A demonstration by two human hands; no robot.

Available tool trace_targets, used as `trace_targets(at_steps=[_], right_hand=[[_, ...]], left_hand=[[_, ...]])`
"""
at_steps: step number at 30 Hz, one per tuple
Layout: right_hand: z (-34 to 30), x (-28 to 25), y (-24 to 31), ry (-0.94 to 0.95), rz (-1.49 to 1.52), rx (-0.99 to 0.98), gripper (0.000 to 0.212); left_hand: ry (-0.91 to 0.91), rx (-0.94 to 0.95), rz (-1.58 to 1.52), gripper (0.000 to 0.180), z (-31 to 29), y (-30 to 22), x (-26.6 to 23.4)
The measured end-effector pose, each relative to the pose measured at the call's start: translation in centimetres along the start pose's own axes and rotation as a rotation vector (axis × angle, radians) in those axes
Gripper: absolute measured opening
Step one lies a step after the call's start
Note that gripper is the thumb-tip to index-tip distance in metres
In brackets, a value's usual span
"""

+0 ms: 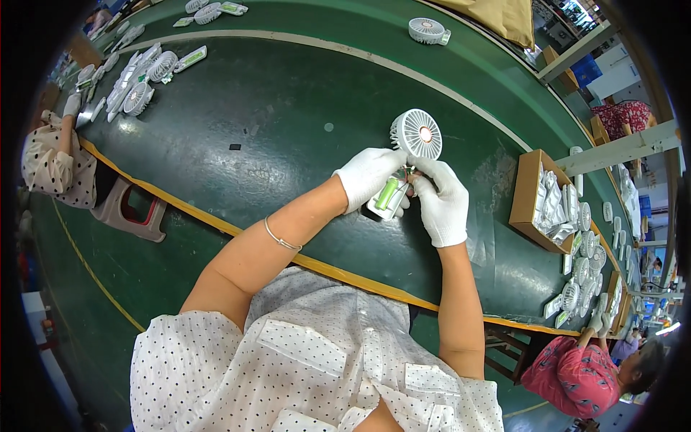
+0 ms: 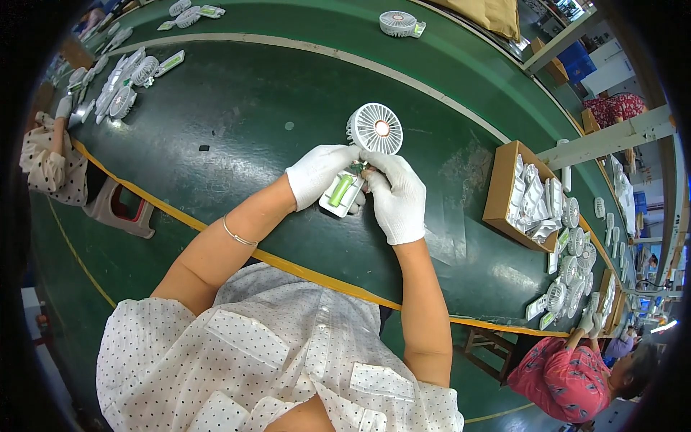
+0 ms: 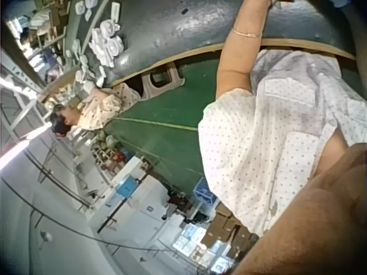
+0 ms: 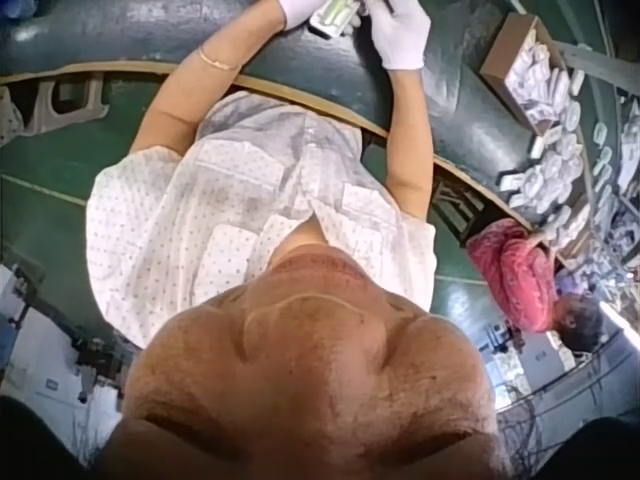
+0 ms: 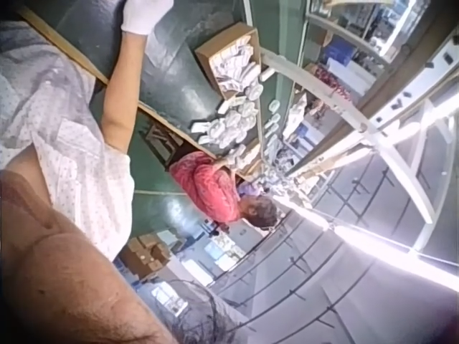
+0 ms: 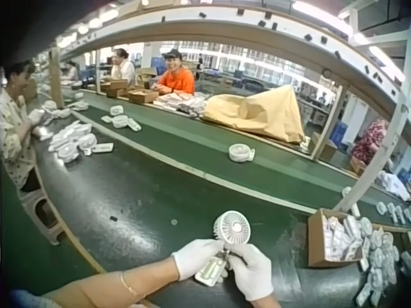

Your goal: The person assembles portable fans by connecting internal wiring, attaching the handle covers, and testing each fan before placing them onto the conveyor belt.

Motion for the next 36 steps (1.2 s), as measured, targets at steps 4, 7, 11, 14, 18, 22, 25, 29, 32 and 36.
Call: trace_targets(at_steps=[4,7,11,14,18,22,25,29,32,36], right_hand=[[0.1,-0.5,0.4,-0.053,-0.139,-0.094,0.028],[0.0,-1.3,1.7,-0.126,-0.306,-0.238,0.028],[0.0,-2.6,1.7,-0.203,-0.347,-0.298,0.029],[-0.1,-2.4,2.5,-0.207,-0.413,-0.350,0.030],[0.1,-1.2,-0.2,-0.070,0.018,0.003,0.032],[0.0,0.1,-0.9,0.004,0.000,0.003,0.032],[0.0,0.0,0.5,-0.001,-0.208,-0.136,0.035],[-0.3,0.2,1.1,-0.024,-0.174,-0.132,0.037],[-0.4,0.3,0.7,-0.049,-0.181,-0.106,0.037],[-0.7,0.6,1.8,-0.096,-0.396,-0.254,0.037]], left_hand=[[0.039,0.012,-0.005,0.040,0.5,0.1,-0.1],[0.034,0.013,0.038,0.041,0.2,-0.3,-0.2],[-0.010,-0.024,0.068,0.042,-0.2,-0.7,0.0],[0.003,-0.005,0.065,0.042,-0.3,-0.8,0.0],[0.009,-0.023,0.063,0.039,0.1,-0.4,-0.2],[0.017,-0.016,0.049,0.036,0.3,-0.1,-0.3],[0.015,0.011,0.005,0.038,0.6,0.0,-0.6],[0.010,-0.012,-0.036,0.037,0.4,0.2,-0.7],[-0.005,-0.013,-0.031,0.037,0.2,0.0,-0.6],[-0.029,0.014,-0.071,0.037,0.8,0.2,-1.2]])
Point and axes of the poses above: each hand's wrist, its own z-axis towards the middle knuckle, its own x-axis out of the palm, y = z × x, the point moved 9 cm from there along z, towards the middle knuckle, and after that the axes turned 8 degrees about -z, right-handed, at the moved point
